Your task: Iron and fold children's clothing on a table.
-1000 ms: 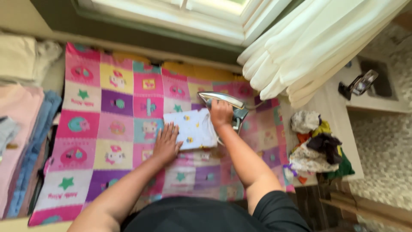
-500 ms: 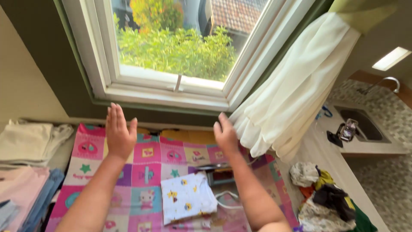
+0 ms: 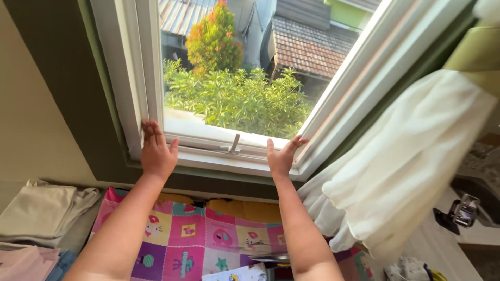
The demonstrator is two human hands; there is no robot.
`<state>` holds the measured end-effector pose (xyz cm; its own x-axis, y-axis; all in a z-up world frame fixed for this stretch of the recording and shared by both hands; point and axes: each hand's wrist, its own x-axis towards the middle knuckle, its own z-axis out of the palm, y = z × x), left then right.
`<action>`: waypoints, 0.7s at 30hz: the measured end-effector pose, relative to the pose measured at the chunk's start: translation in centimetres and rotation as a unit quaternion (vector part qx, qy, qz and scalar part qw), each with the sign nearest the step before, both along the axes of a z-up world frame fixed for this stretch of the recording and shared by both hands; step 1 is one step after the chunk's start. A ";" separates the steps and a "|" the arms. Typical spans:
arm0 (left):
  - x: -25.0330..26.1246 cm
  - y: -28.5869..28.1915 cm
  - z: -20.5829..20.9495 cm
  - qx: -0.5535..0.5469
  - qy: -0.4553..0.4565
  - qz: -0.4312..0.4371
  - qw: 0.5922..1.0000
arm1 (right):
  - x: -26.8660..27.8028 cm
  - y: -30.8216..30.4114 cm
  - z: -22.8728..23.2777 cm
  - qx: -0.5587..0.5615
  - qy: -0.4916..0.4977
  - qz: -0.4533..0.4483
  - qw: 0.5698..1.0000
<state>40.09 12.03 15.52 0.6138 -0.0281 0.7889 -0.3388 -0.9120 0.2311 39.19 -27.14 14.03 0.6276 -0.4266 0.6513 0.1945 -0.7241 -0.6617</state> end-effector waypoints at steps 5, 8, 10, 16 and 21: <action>0.2 -1.1 -1.2 -0.001 0.006 0.014 1.000 | 3.4 -1.9 1.0 0.036 0.020 -0.008 0.999; 0.4 -1.5 -1.2 -0.001 0.007 0.025 1.000 | 6.1 -4.2 3.7 0.125 0.129 0.047 0.983; 0.3 -1.7 -1.1 -0.003 0.014 0.030 0.999 | 8.4 -5.7 4.9 0.165 0.171 0.080 0.968; 2.9 -2.2 -2.1 0.124 0.083 0.073 0.986 | 12.8 -6.9 7.6 0.190 0.206 0.148 0.948; 7.0 -3.4 0.0 0.063 0.195 0.003 0.979 | 12.7 -4.8 8.4 0.183 0.227 0.075 0.954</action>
<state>47.12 8.58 15.49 0.8680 -0.1054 0.4853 -0.2413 -0.9436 0.2266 51.85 -31.90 22.47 0.8807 -0.4573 0.1232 -0.0886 -0.4146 -0.9057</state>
